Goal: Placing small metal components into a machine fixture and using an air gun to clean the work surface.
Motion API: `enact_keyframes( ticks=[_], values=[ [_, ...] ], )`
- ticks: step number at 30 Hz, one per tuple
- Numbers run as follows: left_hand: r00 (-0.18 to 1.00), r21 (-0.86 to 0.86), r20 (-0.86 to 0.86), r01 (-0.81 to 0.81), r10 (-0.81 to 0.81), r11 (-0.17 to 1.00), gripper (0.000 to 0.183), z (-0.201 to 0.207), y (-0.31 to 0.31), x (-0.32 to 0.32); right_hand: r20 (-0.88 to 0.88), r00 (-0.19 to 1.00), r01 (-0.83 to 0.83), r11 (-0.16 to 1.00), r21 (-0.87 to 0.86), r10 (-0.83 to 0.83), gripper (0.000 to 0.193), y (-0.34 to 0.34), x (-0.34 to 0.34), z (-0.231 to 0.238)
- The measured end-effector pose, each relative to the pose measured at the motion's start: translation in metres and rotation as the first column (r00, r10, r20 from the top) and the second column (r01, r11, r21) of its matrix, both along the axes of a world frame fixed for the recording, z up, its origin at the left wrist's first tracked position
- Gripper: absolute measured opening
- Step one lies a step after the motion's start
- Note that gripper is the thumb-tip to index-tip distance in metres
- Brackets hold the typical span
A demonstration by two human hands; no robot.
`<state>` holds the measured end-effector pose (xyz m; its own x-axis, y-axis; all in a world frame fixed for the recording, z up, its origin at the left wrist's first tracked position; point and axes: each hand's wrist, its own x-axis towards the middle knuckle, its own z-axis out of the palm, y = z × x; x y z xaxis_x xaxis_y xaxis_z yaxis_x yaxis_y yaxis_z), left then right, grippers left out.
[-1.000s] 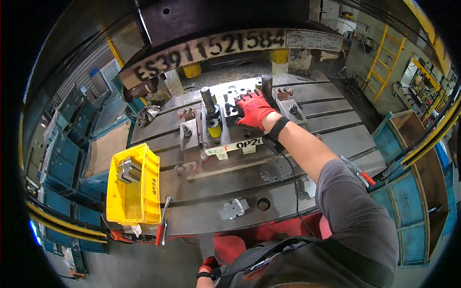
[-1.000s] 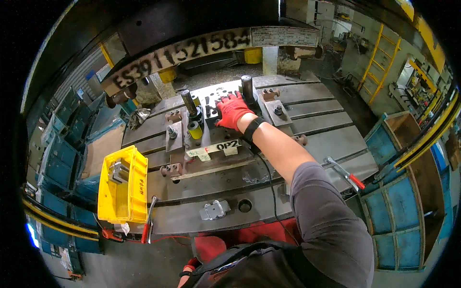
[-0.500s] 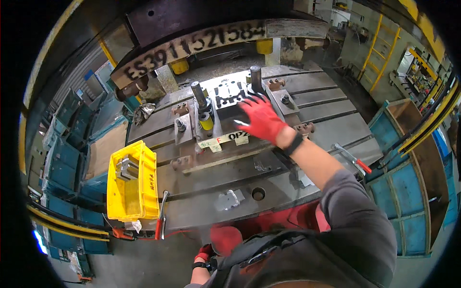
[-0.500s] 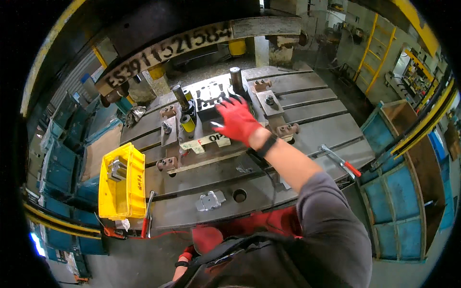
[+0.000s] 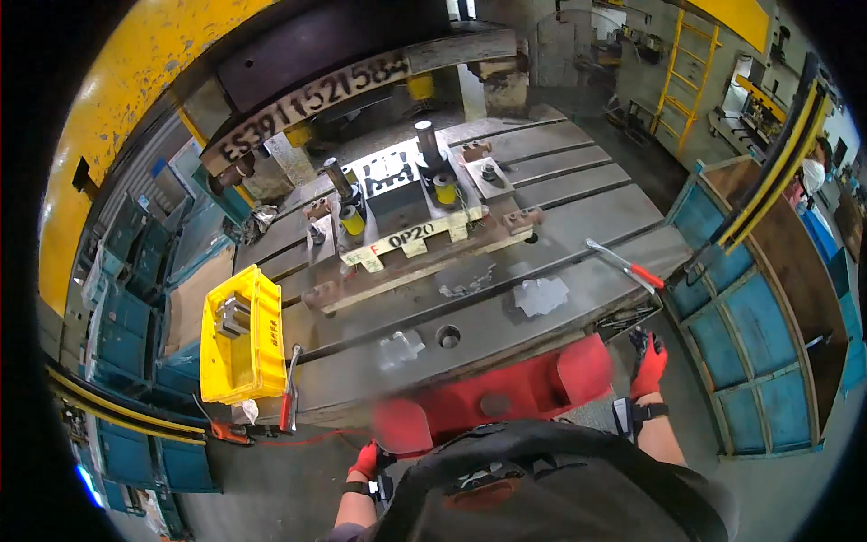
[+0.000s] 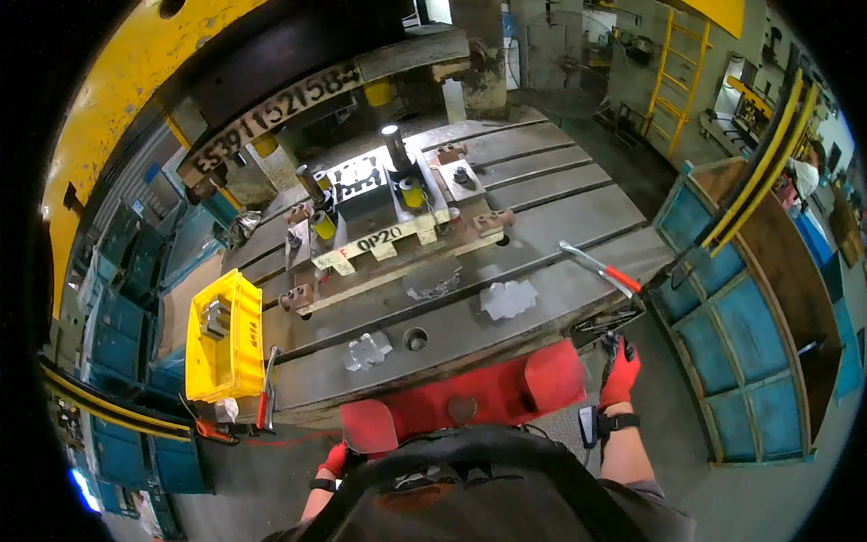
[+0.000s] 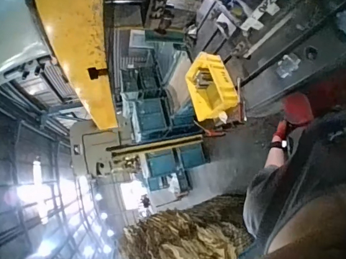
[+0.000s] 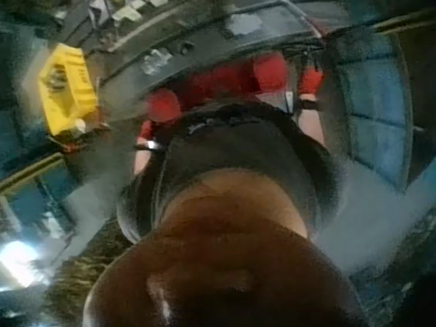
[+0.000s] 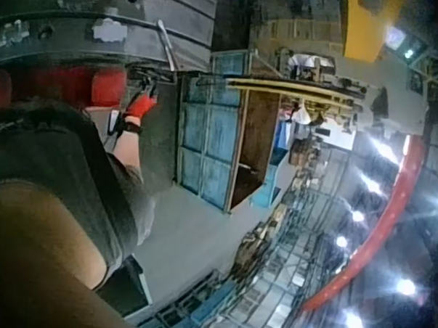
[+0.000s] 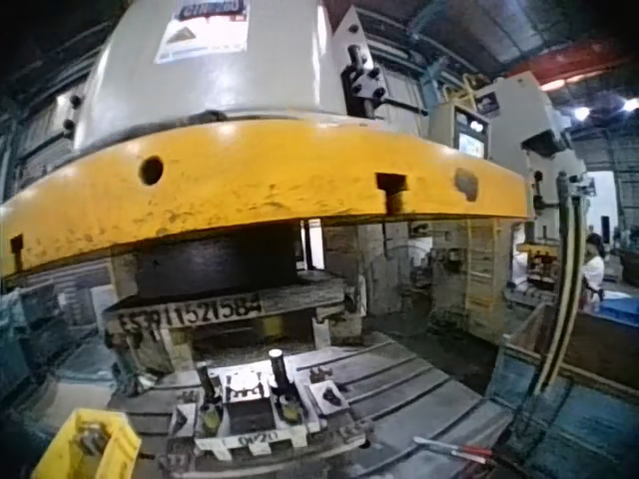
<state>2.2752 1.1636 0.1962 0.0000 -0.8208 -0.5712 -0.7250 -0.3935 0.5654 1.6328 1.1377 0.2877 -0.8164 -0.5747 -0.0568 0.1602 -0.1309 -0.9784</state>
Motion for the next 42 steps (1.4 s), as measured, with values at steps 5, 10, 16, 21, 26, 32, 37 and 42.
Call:
enact_keyframes(
  ticks=[5,10,16,21,26,32,37,42],
  values=[
    [0.932,0.117,-0.34,-0.089,0.124,0.989,0.047,0.0,-0.004,-0.021,0.312,0.81,-0.581,0.753,0.309,0.496,0.036,0.059,0.011,-0.077],
    [0.974,-0.09,-0.176,-0.161,0.143,0.983,0.042,-0.01,0.003,-0.033,0.394,0.834,-0.547,0.681,0.487,0.387,0.04,0.045,0.03,-0.087],
    [0.987,-0.104,-0.139,-0.1,0.085,0.99,0.041,0.022,-0.002,-0.039,0.083,0.781,-0.577,0.662,0.478,0.62,0.047,0.018,0.01,-0.163],
    [0.931,-0.074,-0.343,-0.159,0.125,0.985,0.04,0.047,-0.018,-0.063,-0.114,0.831,-0.434,0.763,0.479,0.544,0.047,0.025,0.002,-0.187],
    [0.737,0.005,-0.628,-0.319,0.251,0.948,0.04,0.069,-0.03,-0.081,0.073,0.841,-0.503,0.722,0.475,0.536,0.048,0.02,0.006,-0.166],
    [0.585,0.099,-0.751,-0.359,0.306,0.928,0.039,0.065,-0.035,-0.078,0.089,0.84,-0.516,0.737,0.437,0.535,0.048,0.019,-0.007,-0.176],
    [0.526,0.173,-0.763,-0.393,0.376,0.903,0.039,0.052,-0.022,-0.06,0.083,0.815,-0.564,0.751,0.342,0.574,0.044,0.022,0.009,-0.144],
    [0.476,0.242,-0.772,-0.392,0.42,0.888,0.038,0.035,-0.019,-0.054,-0.27,0.582,-0.582,0.624,0.52,0.767,0.033,0.028,-0.014,-0.164]
  ],
)
